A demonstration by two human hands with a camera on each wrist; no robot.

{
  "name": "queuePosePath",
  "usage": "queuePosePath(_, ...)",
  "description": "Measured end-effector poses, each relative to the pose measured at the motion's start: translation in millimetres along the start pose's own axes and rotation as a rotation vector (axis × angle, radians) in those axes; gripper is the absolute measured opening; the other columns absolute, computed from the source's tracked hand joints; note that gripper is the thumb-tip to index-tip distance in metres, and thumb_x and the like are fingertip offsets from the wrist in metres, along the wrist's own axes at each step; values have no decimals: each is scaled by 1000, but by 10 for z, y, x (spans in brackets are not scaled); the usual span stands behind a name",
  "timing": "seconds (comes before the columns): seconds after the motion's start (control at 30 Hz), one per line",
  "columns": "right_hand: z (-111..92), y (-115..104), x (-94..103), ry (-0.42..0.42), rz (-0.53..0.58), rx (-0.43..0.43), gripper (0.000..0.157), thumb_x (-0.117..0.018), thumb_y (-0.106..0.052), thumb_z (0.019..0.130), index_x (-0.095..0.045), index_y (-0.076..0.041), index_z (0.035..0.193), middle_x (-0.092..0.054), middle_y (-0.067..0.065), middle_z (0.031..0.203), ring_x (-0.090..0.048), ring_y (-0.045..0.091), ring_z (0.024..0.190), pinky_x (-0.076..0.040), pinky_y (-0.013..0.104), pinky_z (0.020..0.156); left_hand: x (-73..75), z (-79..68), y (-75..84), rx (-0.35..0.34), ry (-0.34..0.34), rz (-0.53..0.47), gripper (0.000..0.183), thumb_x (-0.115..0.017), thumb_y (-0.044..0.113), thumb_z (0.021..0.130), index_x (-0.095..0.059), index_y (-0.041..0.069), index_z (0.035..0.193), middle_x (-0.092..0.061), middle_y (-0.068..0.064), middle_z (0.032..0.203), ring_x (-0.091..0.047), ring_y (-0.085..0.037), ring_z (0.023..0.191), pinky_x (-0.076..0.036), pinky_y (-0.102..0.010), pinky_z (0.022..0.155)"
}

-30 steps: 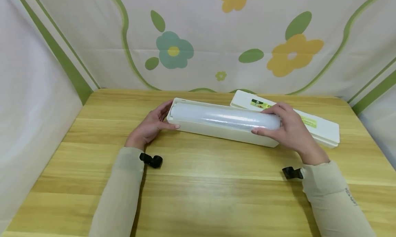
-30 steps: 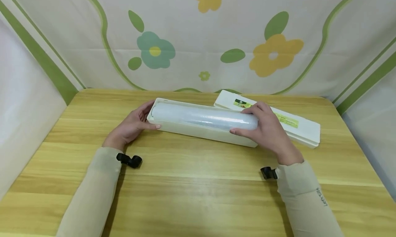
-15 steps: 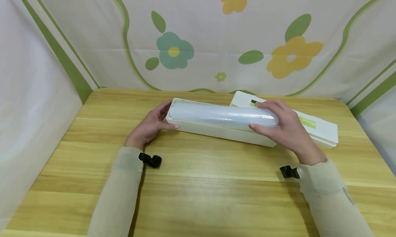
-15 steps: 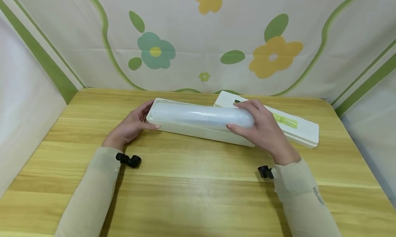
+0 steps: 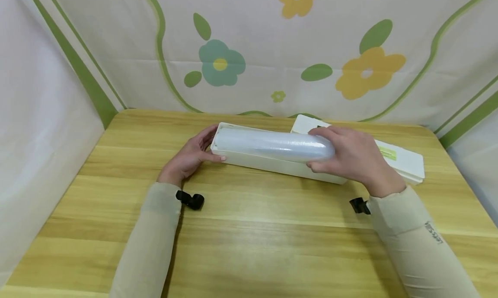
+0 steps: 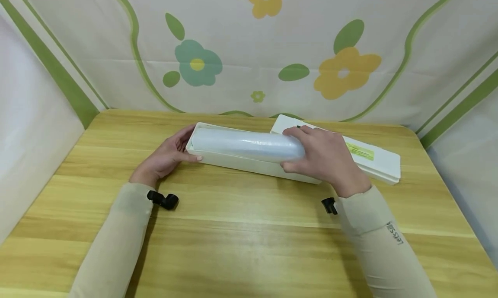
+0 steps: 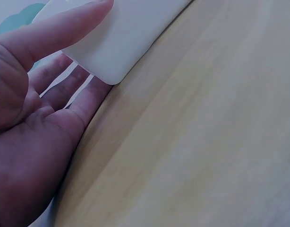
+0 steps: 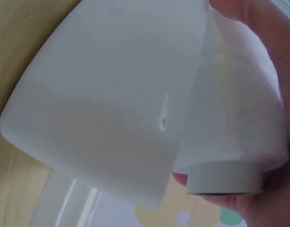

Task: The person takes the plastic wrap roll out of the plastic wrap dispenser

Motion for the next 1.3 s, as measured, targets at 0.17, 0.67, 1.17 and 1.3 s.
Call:
queuePosePath(0.17,14,-16,-37,2,-103,28,63,-83,-53,68,-73,-26,124,-74,0,96,-62,17,68,-43,36,52,-13,6,-2,-8,-2,-7,103,-83,-10,86,-33,21,170,-37,0,174,-30,-19,163,-39,-34,125)
queuePosePath(0.67,-38,-2,-126,186,-123,95,76,-92,-72,56,-82,-25,115,-78,6,92,-66,23,64,-41,35,46,-36,-39,-17,5,4,-24,105,-83,-12,84,-32,21,170,-38,-2,173,-32,-20,161,-36,-40,129)
queuePosePath(1.17,-61,33,-93,267,-49,63,79,-96,-70,50,-86,-23,113,-83,10,97,-74,27,66,-41,35,46,-16,-13,2,8,8,-11,105,-84,-11,84,-32,21,171,-38,-1,173,-32,-20,161,-34,-44,130)
queuePosePath(1.3,-97,35,-57,323,-3,68,82,-83,-87,61,-87,-22,111,-84,11,95,-75,29,67,-42,35,48,-9,-9,-1,9,7,-7,105,-84,-10,84,-33,21,170,-40,0,172,-34,-19,160,-40,-35,126)
Point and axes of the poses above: each hand's wrist, its own z-axis towards the middle knuckle, its own x-axis out of the back of the hand, y = z × x, the point moved 3 cm from there along z, towards the middle knuckle
